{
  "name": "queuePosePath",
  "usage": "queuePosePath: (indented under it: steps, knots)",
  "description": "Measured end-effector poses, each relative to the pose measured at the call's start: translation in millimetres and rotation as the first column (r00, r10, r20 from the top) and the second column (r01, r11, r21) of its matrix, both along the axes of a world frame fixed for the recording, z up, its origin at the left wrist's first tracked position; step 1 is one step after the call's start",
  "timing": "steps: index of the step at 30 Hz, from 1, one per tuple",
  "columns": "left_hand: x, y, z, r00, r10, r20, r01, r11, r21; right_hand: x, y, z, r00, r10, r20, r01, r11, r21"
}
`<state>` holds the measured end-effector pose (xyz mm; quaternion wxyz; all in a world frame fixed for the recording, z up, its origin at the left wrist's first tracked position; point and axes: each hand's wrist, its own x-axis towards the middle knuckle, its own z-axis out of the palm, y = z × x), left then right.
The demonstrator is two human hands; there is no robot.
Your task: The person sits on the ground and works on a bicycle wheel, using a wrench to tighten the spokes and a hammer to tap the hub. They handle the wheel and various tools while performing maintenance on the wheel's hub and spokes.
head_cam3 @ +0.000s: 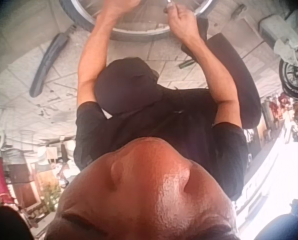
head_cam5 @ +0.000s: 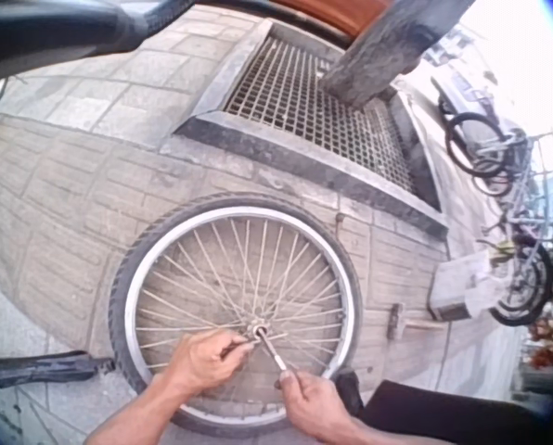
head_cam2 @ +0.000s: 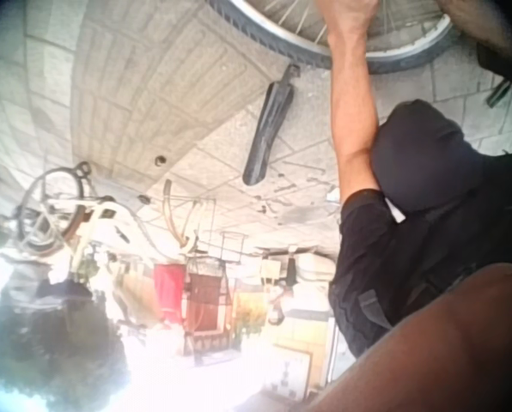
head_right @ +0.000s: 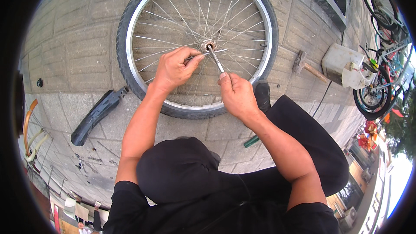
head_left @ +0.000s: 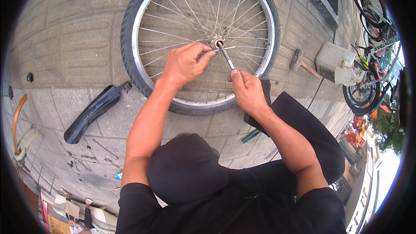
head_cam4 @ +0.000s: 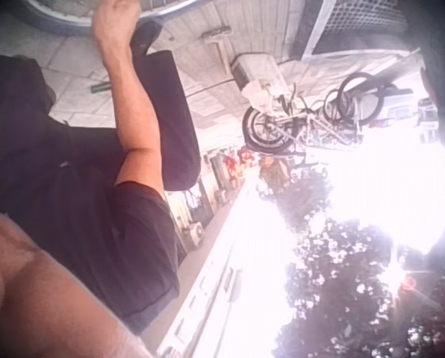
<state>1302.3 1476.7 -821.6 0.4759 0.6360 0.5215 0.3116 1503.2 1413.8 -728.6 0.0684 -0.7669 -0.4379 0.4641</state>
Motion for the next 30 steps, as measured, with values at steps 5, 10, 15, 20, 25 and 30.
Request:
queuePosePath:
  steps: [5,10,15,20,25,30]
  knots:
    - [5.3,0.9,-6.8,0.999,0.013,0.048,-0.013,1.0,0.009,-1.7,7.5,11.1,0.99,-0.13,-0.062,0.12,0.982,-0.145]
    - [7.4,-0.3,-10.7,0.998,0.032,0.056,-0.031,0.999,-0.022,-0.5,8.0,9.9,0.992,-0.109,-0.062,0.1,0.986,-0.134]
    - [7.0,0.2,-7.5,0.999,0.033,0.033,-0.032,0.999,-0.031,0.2,-5.6,-5.7,0.998,-0.063,-0.029,0.062,0.998,-0.02]
    - [6.2,-0.5,-7.7,0.999,0.031,0.021,-0.03,0.999,-0.042,-1.9,-3.7,-2.0,0.998,-0.055,-0.016,0.053,0.996,-0.074]
    - [7.3,0.5,-10.6,1.0,0.011,-0.001,-0.011,1.0,-0.023,-2.1,3.5,4.6,0.999,-0.044,0.004,0.044,0.996,-0.081]
    - [7.5,1.8,-15.7,1.0,0.021,0.017,-0.021,1.0,-0.023,-3.7,9.0,3.4,1.0,-0.014,0.02,0.016,0.998,-0.066]
